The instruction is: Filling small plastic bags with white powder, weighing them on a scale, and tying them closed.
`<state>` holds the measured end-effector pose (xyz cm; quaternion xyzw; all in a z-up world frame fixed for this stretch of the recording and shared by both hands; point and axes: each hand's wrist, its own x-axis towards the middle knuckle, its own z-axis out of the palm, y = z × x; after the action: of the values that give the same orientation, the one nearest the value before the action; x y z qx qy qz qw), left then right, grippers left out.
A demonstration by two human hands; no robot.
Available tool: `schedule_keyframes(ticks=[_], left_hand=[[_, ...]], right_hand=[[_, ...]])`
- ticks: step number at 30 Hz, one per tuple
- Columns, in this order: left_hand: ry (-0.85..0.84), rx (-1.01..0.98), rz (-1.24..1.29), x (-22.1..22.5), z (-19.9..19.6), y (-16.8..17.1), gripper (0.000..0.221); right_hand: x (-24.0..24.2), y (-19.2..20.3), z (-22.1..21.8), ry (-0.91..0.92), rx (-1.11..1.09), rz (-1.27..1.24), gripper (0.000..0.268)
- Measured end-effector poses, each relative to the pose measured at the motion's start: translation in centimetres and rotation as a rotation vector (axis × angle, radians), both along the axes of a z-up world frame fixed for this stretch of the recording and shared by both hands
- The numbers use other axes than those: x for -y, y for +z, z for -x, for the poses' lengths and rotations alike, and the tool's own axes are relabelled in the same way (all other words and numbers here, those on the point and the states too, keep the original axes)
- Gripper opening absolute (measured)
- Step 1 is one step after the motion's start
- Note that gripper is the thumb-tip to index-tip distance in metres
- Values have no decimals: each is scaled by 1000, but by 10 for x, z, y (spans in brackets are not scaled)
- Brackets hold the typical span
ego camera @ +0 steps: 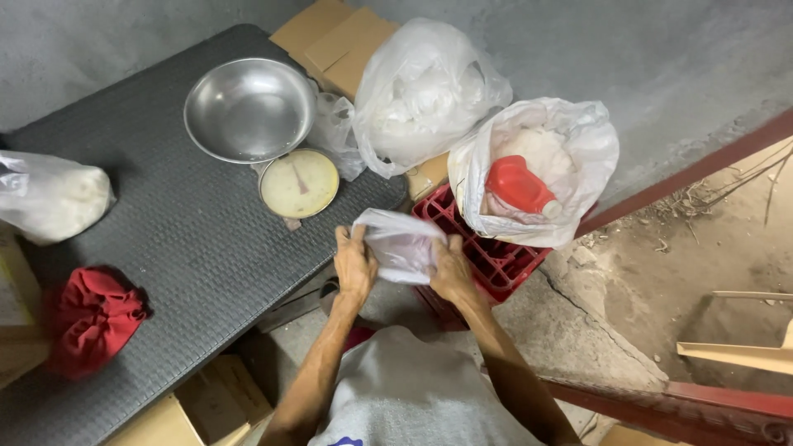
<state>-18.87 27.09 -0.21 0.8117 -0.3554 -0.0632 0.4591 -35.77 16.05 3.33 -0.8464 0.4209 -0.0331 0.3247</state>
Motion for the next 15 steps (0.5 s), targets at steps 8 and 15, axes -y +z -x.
schedule_keyframes(ticks=[8, 15], left_hand=[[-127, 32, -38, -25, 28, 16, 46], [-76, -41, 121, -3, 25, 17, 57]], right_hand=[[21, -17, 6, -103, 167, 116, 89], [18, -5, 12, 20, 331, 160, 61]])
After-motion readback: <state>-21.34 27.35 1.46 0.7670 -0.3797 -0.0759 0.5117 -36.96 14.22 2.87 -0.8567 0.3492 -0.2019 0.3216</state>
